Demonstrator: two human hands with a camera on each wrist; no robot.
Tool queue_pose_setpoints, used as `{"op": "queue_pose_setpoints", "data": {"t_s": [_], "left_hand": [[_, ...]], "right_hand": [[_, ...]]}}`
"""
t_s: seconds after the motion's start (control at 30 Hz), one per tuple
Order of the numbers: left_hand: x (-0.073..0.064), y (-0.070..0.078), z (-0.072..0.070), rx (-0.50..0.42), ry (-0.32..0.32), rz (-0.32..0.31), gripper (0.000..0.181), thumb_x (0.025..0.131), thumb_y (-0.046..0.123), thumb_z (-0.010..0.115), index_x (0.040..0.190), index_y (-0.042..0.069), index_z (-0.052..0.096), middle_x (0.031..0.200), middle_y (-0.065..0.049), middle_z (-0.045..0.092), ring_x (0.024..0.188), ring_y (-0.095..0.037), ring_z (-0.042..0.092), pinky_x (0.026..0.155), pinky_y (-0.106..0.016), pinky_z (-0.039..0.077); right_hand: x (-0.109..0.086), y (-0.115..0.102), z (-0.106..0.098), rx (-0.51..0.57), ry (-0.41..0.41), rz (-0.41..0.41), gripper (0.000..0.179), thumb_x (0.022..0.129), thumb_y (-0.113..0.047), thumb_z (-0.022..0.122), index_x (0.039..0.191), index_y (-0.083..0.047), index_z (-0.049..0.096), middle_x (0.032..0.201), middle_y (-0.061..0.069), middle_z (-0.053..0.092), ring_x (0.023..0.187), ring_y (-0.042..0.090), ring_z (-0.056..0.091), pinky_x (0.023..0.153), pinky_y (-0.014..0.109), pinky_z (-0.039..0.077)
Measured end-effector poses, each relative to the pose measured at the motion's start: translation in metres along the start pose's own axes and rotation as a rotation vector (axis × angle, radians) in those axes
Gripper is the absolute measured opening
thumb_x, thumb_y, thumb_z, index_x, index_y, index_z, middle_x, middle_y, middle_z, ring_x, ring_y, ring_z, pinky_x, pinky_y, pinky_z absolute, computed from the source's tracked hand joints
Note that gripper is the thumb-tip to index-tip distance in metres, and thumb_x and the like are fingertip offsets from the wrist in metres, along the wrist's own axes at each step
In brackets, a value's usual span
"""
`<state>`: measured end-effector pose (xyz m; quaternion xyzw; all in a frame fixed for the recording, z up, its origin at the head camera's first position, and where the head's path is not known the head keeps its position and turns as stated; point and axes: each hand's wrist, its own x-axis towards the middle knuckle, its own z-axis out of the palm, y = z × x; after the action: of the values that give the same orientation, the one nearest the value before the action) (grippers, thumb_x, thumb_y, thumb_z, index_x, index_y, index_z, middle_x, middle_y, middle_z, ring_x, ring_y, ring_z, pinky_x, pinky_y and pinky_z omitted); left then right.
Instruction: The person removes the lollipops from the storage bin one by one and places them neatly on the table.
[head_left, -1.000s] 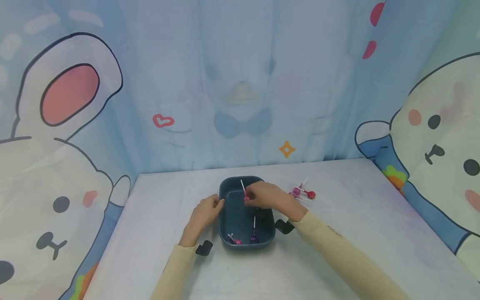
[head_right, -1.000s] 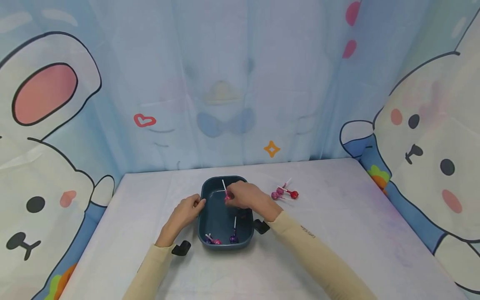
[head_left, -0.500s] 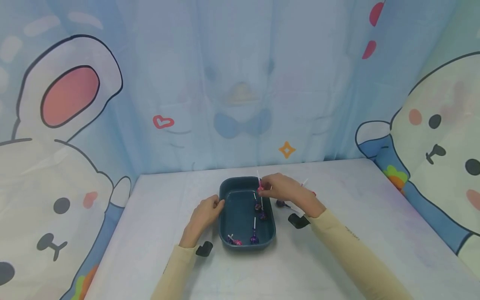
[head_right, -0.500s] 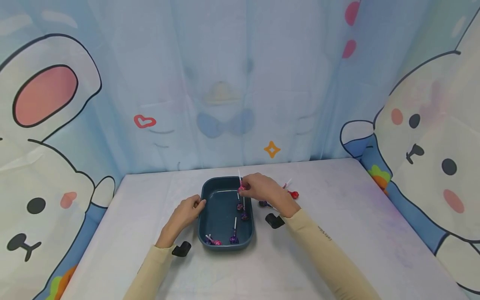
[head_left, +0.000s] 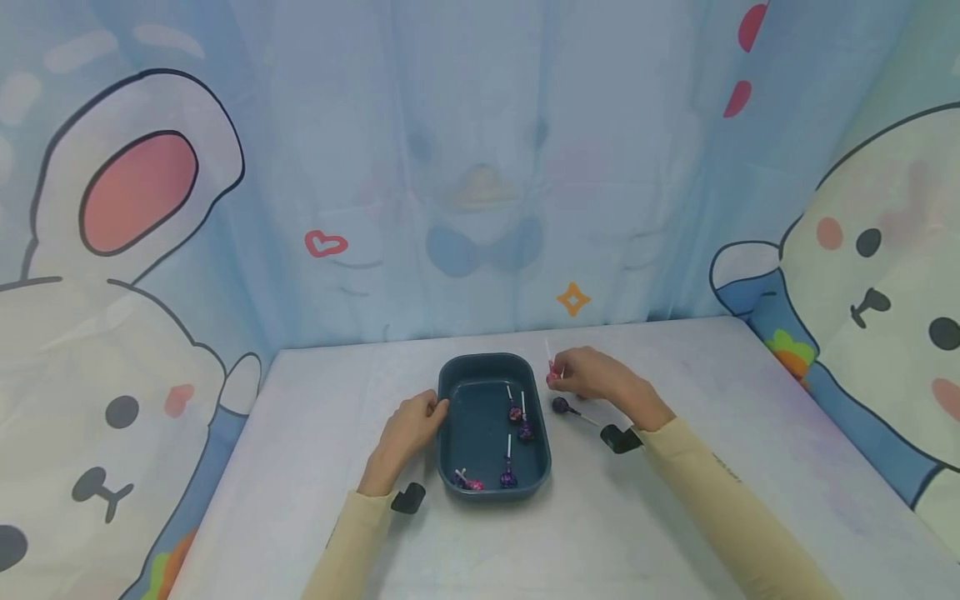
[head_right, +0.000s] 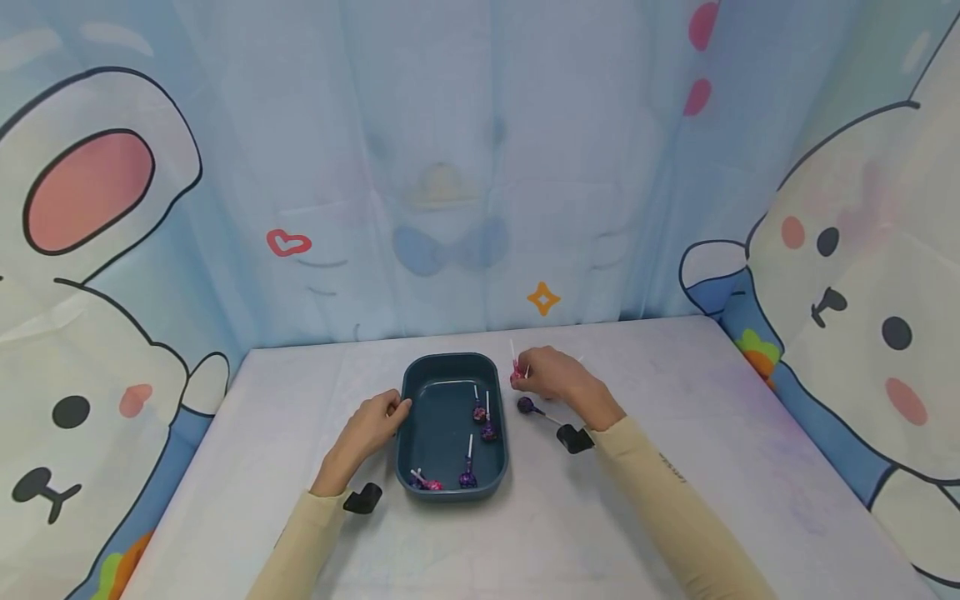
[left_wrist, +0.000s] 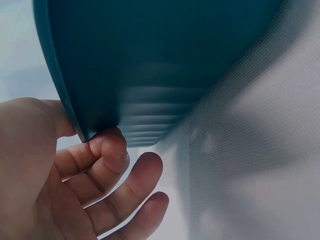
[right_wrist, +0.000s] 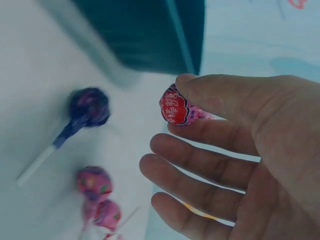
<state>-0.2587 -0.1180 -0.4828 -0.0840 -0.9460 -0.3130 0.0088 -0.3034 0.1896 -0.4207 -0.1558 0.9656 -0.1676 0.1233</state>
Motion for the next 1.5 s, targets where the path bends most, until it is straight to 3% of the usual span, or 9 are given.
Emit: {"op": "queue_pose_setpoints", "data": {"t_s": [0.33, 0.63, 0.9, 1.23, 1.5], "left_hand": [[0.0, -0.001, 0.001, -0.027, -0.006, 0.006, 0.029, 0.093, 0.036, 0.047, 0.075, 0.014, 0.05, 0.06, 0.002, 0.046, 0.052, -0.011, 0.042, 0.047, -0.027, 0.033], [0.0, -0.001, 0.001, -0.028, 0.001, 0.001, 0.028, 0.094, 0.036, 0.047, 0.075, 0.014, 0.049, 0.06, 0.002, 0.046, 0.053, -0.012, 0.042, 0.048, -0.027, 0.033], [-0.001, -0.001, 0.0, -0.024, 0.005, 0.016, 0.029, 0.094, 0.037, 0.046, 0.076, 0.015, 0.049, 0.059, 0.003, 0.046, 0.051, -0.011, 0.041, 0.047, -0.026, 0.033], [0.0, -0.001, 0.0, -0.023, -0.011, 0.01, 0.028, 0.093, 0.037, 0.047, 0.076, 0.015, 0.05, 0.059, 0.003, 0.046, 0.052, -0.011, 0.042, 0.047, -0.027, 0.033], [0.0, -0.002, 0.001, -0.012, -0.008, -0.001, 0.028, 0.093, 0.037, 0.047, 0.077, 0.014, 0.05, 0.06, 0.002, 0.047, 0.052, -0.012, 0.042, 0.047, -0.027, 0.033]], "right_hand": [[0.017, 0.016, 0.017, -0.081, -0.013, 0.063, 0.024, 0.084, -0.026, 0.066, 0.098, -0.007, 0.063, 0.084, 0.004, 0.06, 0.071, 0.017, 0.052, 0.062, 0.03, 0.043], [0.025, 0.011, 0.022, -0.127, -0.012, 0.102, 0.017, 0.084, -0.025, 0.065, 0.089, -0.009, 0.062, 0.078, 0.003, 0.057, 0.07, 0.018, 0.051, 0.061, 0.031, 0.04], [0.03, 0.015, 0.03, -0.104, -0.049, 0.163, 0.016, 0.084, -0.026, 0.066, 0.085, -0.011, 0.062, 0.076, 0.003, 0.058, 0.069, 0.017, 0.052, 0.061, 0.031, 0.039], [0.031, 0.015, 0.03, -0.107, -0.032, 0.158, 0.016, 0.083, -0.025, 0.064, 0.078, -0.01, 0.061, 0.068, 0.002, 0.057, 0.062, 0.016, 0.051, 0.056, 0.03, 0.036], [0.033, 0.017, 0.032, -0.082, -0.059, 0.202, 0.018, 0.084, -0.027, 0.064, 0.082, -0.01, 0.061, 0.071, 0.003, 0.058, 0.065, 0.017, 0.053, 0.058, 0.03, 0.038]]}}
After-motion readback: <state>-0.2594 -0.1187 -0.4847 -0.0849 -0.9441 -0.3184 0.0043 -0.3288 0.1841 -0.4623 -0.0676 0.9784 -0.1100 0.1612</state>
